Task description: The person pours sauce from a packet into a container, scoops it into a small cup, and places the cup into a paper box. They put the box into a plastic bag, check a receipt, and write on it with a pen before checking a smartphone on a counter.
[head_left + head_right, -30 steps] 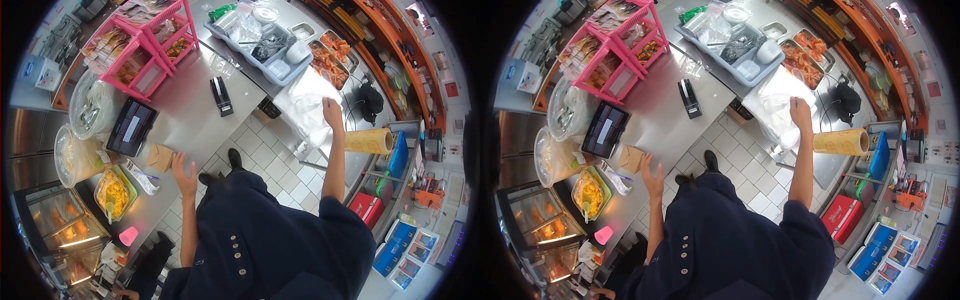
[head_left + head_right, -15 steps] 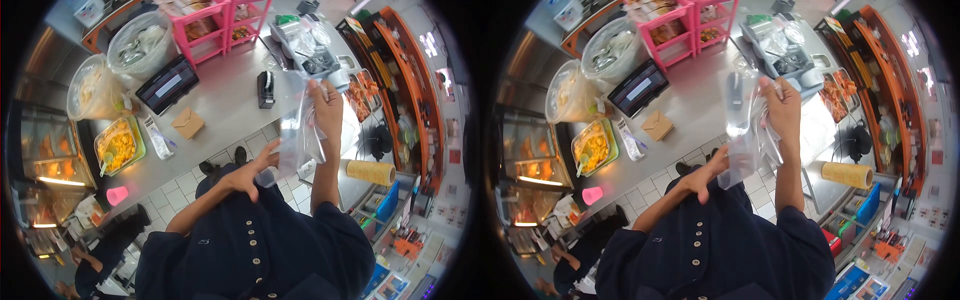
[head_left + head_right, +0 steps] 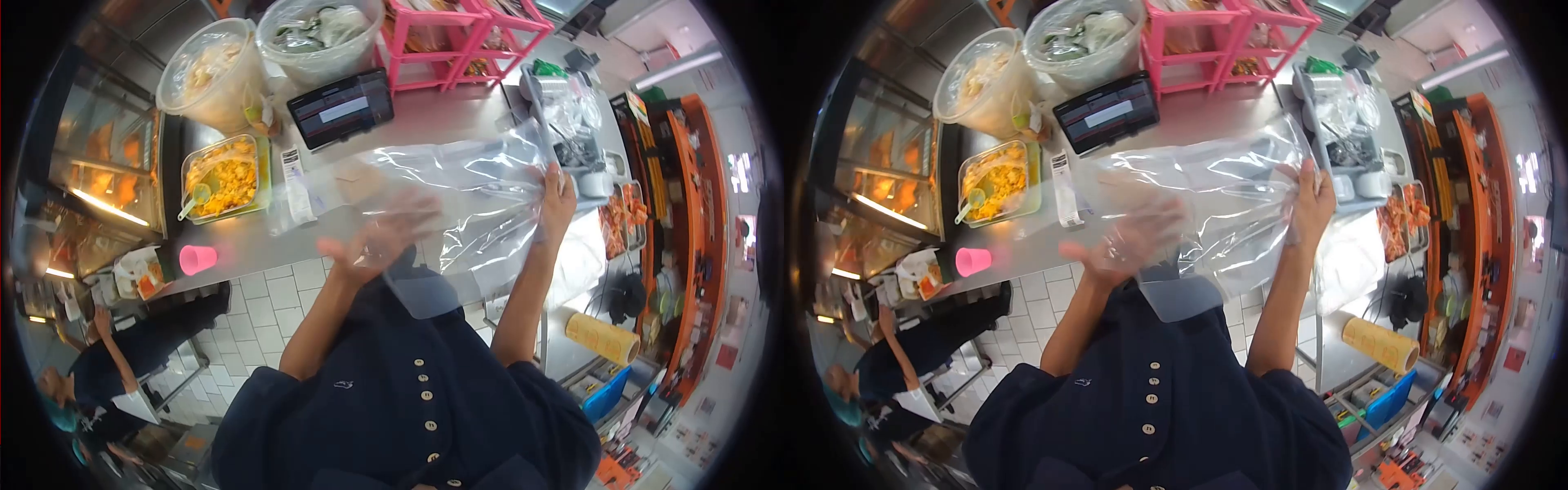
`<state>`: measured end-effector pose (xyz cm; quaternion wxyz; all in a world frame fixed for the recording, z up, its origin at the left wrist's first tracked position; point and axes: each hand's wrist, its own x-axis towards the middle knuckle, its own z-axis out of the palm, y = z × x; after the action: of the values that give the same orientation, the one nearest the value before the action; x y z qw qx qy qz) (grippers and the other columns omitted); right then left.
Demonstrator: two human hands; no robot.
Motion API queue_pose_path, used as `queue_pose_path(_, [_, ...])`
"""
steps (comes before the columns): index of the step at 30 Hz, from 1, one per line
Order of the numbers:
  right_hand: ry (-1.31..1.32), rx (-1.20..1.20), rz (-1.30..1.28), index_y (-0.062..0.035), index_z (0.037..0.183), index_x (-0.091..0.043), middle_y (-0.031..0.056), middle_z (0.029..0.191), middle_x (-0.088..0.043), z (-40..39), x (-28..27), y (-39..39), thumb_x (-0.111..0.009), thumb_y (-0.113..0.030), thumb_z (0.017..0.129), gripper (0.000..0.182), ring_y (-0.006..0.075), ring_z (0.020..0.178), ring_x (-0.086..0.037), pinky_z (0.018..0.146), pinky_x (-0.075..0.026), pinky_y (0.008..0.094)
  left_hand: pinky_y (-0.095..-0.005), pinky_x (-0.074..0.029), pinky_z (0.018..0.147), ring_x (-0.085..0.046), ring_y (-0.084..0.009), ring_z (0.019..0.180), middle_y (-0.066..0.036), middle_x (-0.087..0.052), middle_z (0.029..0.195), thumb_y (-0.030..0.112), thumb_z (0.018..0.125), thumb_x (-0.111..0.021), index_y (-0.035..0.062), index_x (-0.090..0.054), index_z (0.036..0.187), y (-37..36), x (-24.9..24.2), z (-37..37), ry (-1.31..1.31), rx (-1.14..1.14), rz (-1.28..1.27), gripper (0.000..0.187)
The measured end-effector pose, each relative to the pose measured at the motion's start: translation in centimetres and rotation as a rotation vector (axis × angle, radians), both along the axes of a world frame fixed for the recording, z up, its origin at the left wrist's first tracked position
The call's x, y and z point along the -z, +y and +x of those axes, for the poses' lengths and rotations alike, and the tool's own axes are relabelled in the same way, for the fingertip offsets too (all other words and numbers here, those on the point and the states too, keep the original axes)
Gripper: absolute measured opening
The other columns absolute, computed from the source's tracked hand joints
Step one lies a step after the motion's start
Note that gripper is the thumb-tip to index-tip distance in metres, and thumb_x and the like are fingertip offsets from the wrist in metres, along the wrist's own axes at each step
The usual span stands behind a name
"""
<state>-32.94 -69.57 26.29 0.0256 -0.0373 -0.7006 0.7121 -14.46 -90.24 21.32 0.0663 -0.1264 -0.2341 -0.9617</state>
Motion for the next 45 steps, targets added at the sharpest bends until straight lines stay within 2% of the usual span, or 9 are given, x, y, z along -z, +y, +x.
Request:
queue_pose_path(8, [0.100, 0.127, -0.012, -0.0042, 0.091, -0.053, 0.0186, 0.095, -0.072, -2.1, 5.4, 4.9, -0.064, -0.029, 0.098, 0.028, 0.0088, 0.048, -0.054, 0.039, -0.040, 0.0214, -0.0239, -0.052, 0.070, -0.068, -0.0143, 0.072, -0.009, -0.069, 0.083, 0.017, 0.096, -0.065, -0.0024, -0.069, 0.098, 0.1, -0.5, 2.2, -0.590, -0.042, -0.616, 0.020])
queue_pose_path(15, [0.714, -0.010, 0.937, 0.0024, 0.121, -0.059, 0.0092, 0.104, -0.067, 3.6, 5.7, -0.2, -0.069, -0.020, 0.094, 0.037, 0.0145, 0.086, -0.061, 0.075, -0.047, 0.0259, -0.0245, -0.047, 0.060, -0.060, -0.0073, 0.065, -0.001, -0.064, 0.071, 0.018, 0.091, -0.072, -0.0009, -0.070, 0.083, 1.8, 2.1, -1.4, -0.568, -0.252, -0.605, 0.021])
queue_pose_path(17, [-0.016, -0.400, 0.504, 0.0031, 0.116, -0.063, 0.0054, 0.104, -0.068, 7.0, 2.7, -2.2, -0.069, -0.016, 0.093, 0.031, 0.0110, 0.084, -0.061, 0.078, -0.047, 0.0244, -0.0249, -0.047, 0.060, -0.058, -0.0066, 0.064, 0.000, -0.064, 0.071, 0.021, 0.087, -0.077, -0.0012, -0.069, 0.083, 2.3, 2.6, -2.2, -0.466, -0.296, -0.557, 0.024])
queue_pose_path(25, [-0.196, -0.726, -0.083, -0.0003, 0.086, -0.065, 0.0054, 0.083, -0.069, 7.1, 8.4, -2.5, -0.072, 0.000, 0.086, 0.008, 0.0102, 0.073, -0.063, 0.070, -0.049, 0.0239, -0.0300, -0.047, 0.075, -0.059, -0.0135, 0.086, -0.006, -0.066, 0.096, 0.013, 0.078, -0.079, 0.0001, -0.070, 0.088, 0.5, 2.4, -1.9, -0.442, -0.260, -1.033, 0.018])
queue_pose_path(31, [-0.110, -0.330, -0.073, -0.0004, 0.095, -0.061, 0.0060, 0.086, -0.067, 5.8, 7.6, -4.5, -0.067, 0.005, 0.088, 0.010, 0.0117, 0.075, -0.064, 0.066, -0.049, 0.0226, -0.0264, -0.046, 0.070, -0.056, -0.0107, 0.080, -0.004, -0.063, 0.093, 0.004, 0.081, -0.073, -0.0016, -0.067, 0.078, -3.4, 4.4, -2.6, -0.523, -0.570, -0.997, 0.008])
queue_pose_path(34, [-0.168, -0.591, 0.059, -0.0017, 0.103, -0.058, 0.0052, 0.090, -0.063, 5.8, 7.6, -6.0, -0.069, 0.004, 0.085, 0.022, 0.0121, 0.075, -0.061, 0.065, -0.048, 0.0234, -0.0260, -0.043, 0.067, -0.056, -0.0159, 0.079, -0.009, -0.060, 0.089, -0.002, 0.079, -0.068, -0.0014, -0.060, 0.074, -0.4, 2.2, -2.0, -0.458, -0.455, -1.253, 0.010])
queue_pose_path(36, [0.042, -0.485, 0.533, -0.0016, 0.110, -0.055, 0.0071, 0.099, -0.061, 3.8, 10.9, -5.3, -0.071, 0.004, 0.082, 0.033, 0.0120, 0.080, -0.057, 0.071, -0.047, 0.0238, -0.0313, -0.046, 0.069, -0.058, -0.0253, 0.080, -0.012, -0.059, 0.089, -0.005, 0.082, -0.062, -0.0021, -0.059, 0.085, -2.1, 5.3, -1.6, -0.474, -0.782, -1.504, 0.005])
queue_pose_path(42, [0.318, -0.070, 0.465, -0.0052, 0.115, -0.054, 0.0094, 0.105, -0.060, 1.3, 11.3, -3.3, -0.061, -0.002, 0.092, 0.025, 0.0175, 0.085, -0.060, 0.077, -0.049, 0.0265, -0.0393, -0.050, 0.078, -0.062, -0.0350, 0.095, -0.015, -0.059, 0.112, -0.006, 0.087, -0.056, 0.0002, -0.056, 0.109, -8.6, 4.8, 0.0, -0.680, -1.055, -1.663, 0.023])
queue_pose_path(45, [-0.257, 0.055, -0.378, -0.0059, 0.113, -0.054, 0.0097, 0.107, -0.061, 2.4, 9.9, -4.7, -0.054, -0.009, 0.099, 0.015, 0.0198, 0.089, -0.062, 0.077, -0.053, 0.0314, -0.0376, -0.048, 0.090, -0.060, -0.0299, 0.103, -0.015, -0.061, 0.116, -0.003, 0.085, -0.060, 0.0023, -0.055, 0.122, -9.3, 5.1, 1.1, -0.816, -1.022, -1.453, 0.037])
